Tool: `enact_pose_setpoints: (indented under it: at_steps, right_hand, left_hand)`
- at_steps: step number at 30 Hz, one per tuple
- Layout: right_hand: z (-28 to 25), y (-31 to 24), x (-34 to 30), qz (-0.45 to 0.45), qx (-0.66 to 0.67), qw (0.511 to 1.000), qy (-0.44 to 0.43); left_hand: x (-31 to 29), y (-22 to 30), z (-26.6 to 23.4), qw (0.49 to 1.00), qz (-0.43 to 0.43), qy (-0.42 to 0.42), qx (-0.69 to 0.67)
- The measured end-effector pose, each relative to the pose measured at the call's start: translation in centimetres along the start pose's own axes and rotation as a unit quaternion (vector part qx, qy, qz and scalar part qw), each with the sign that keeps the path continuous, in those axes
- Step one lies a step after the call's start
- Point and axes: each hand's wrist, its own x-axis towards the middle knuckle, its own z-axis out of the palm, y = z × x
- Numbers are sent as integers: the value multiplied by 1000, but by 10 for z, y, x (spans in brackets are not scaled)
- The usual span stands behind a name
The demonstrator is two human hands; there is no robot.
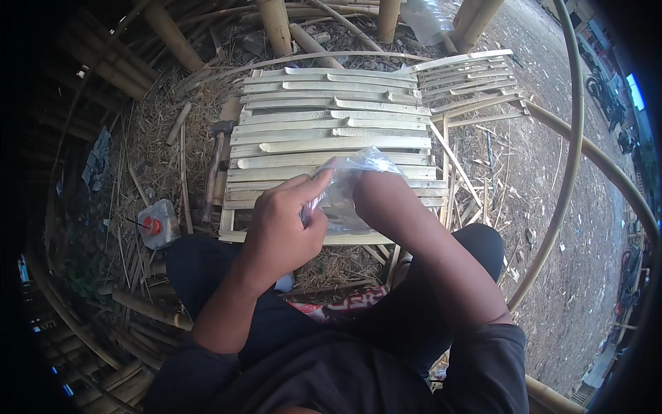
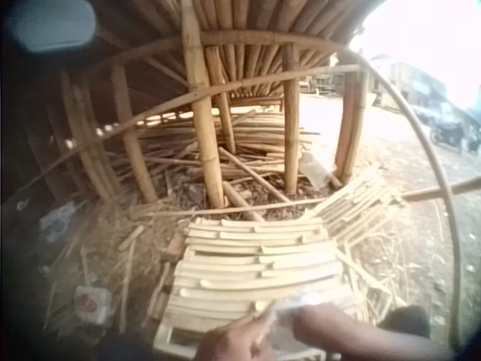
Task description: The person constructs a bamboo frame by hammering small slats onto a wooden structure, checking the alignment by hand, and handling a small plastic bag during the process.
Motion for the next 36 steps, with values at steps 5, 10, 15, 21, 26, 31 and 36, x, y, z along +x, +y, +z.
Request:
enact_pose_setpoints:
  at_steps: [5, 10, 15, 21, 26, 31, 36]
  right_hand:
    - [-22, -12, -22, -106, 65, 988, -89]
    - [-44, -26, -15, -121, 289, 947, 74]
    - [-44, -21, -14, 74, 462, 883, 28]
    - [-35, -31, -13, 131, 463, 876, -1]
    - [-22, -39, -12, 142, 447, 883, -17]
    - [-2, -29, -6, 120, 405, 906, -37]
    - [24, -20, 4, 123, 397, 908, -42]
  left_hand:
    - [4, 3, -11, 998, -54, -33, 29]
    - [5, -8, -31, 996, -75, 39, 4]
    - [1, -23, -75, 980, -81, 150, -104]
    - [-12, -39, -144, 913, -57, 389, -111]
    - [-41, -112, -194, 899, -161, 406, -10]
    - [-63, -174, -216, 885, -331, 276, 177]
    - [-103, -262, -240, 872, -379, 230, 207]
